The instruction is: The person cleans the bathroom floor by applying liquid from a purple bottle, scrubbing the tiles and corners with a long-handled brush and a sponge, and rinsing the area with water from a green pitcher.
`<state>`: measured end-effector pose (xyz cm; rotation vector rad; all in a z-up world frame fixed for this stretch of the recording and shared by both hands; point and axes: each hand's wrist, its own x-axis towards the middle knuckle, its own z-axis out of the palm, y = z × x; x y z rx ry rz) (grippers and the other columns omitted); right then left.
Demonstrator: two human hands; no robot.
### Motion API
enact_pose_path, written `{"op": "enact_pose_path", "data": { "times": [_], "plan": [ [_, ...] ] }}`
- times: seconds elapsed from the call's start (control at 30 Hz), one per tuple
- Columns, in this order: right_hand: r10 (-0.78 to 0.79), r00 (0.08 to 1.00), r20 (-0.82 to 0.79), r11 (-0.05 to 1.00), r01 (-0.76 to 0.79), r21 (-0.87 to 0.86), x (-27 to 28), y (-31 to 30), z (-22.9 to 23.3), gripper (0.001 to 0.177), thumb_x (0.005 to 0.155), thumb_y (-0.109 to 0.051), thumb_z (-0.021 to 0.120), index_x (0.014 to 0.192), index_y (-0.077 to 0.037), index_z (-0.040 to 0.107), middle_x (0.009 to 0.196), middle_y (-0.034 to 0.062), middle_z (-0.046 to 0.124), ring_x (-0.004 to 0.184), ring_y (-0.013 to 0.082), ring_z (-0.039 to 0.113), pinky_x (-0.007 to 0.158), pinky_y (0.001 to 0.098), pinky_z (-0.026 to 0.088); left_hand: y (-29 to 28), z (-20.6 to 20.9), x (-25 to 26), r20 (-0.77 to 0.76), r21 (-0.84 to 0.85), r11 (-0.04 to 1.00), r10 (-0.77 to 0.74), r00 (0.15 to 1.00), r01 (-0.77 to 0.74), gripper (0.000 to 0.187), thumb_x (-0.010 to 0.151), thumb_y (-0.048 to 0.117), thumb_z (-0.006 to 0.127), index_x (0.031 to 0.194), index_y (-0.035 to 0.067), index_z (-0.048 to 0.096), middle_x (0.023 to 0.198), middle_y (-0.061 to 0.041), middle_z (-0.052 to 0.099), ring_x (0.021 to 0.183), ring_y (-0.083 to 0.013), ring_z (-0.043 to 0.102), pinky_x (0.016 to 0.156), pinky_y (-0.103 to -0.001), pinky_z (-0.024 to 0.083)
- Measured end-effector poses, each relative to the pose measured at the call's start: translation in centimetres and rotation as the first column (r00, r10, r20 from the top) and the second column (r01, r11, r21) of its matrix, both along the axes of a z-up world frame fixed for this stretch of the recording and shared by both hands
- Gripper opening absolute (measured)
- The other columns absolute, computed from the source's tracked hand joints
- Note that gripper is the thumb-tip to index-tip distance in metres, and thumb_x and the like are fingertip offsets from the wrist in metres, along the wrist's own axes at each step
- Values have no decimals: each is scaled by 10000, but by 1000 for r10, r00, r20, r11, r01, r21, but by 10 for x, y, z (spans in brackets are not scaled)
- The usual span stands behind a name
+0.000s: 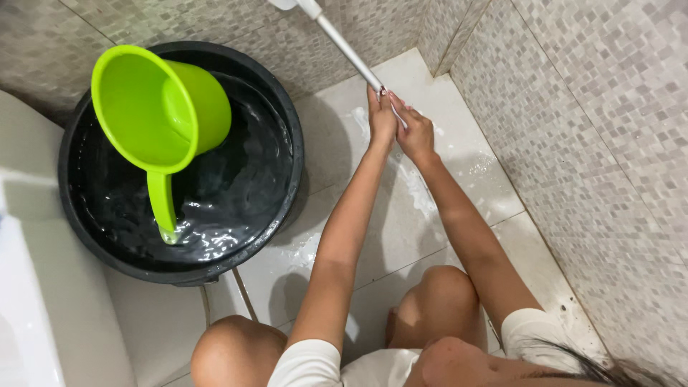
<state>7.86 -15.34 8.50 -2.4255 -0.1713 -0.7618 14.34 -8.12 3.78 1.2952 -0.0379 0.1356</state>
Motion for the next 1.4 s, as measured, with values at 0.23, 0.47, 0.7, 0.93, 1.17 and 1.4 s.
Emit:
{"op": "enact_pose_path", "data": {
  "times": [0.23, 0.47, 0.7, 0.93, 1.17, 1.4],
  "plan": [
    [116, 993, -26, 992, -117, -40, 37, 50, 55, 580, 949, -83, 698, 1451, -355, 595, 1002, 143, 756, 811, 344, 733, 705, 445, 594, 60, 67, 30, -67, -335, 931, 132, 989, -147, 195, 1106, 116, 386, 1284, 46, 424, 894, -92, 581, 766, -197, 635, 686, -360, 560],
    [86, 984, -154, 995, -93, -35, -10, 38, -35, 562, 961, -168, 665, 1476, -369, 561, 899, 163, 724, 750, 378, 700, 673, 487, 573, 55, -66, -1, -267, -175, 981, 28, 963, -77, 326, 1077, 168, 442, 1399, 126, 413, 968, -70, 615, 853, -193, 648, 735, -362, 556],
    [-130, 916, -379, 952, 8, -307, -49, 8, -135, 277, 1034, -359, 652, 1310, -356, 621, 820, 134, 714, 680, 348, 694, 597, 501, 555, 41, -119, -36, -679, -247, 964, -247, 691, 102, 126, 1065, 275, 369, 1109, 165, 412, 862, -103, 646, 684, -227, 652, 540, -389, 509],
    [-66, 997, -48, 974, 54, -218, -39, 13, -63, 503, 996, -219, 640, 1470, -376, 573, 864, 128, 734, 654, 299, 703, 554, 424, 565, 28, -35, -40, -372, -285, 958, -102, 922, -9, 202, 1091, 238, 360, 1239, 120, 430, 861, -99, 607, 719, -199, 648, 631, -361, 552],
    [-2, 985, -172, 949, -53, -310, -29, 18, -70, 508, 1007, -251, 643, 1488, -378, 542, 868, 129, 732, 659, 306, 705, 541, 430, 564, 35, -98, -26, -454, -472, 873, -124, 882, -120, 156, 1072, 220, 372, 1183, 127, 431, 849, -75, 590, 706, -215, 654, 638, -386, 589],
    [-88, 907, -412, 874, -128, -468, -39, 23, -120, 642, 916, -237, 615, 1506, -438, 461, 740, 170, 685, 607, 321, 696, 496, 454, 544, 60, -150, -26, -662, -240, 968, -219, 717, 74, 201, 1083, 262, 513, 1148, 72, 512, 785, -106, 562, 602, -237, 518, 452, -423, 369]
  ]
}}
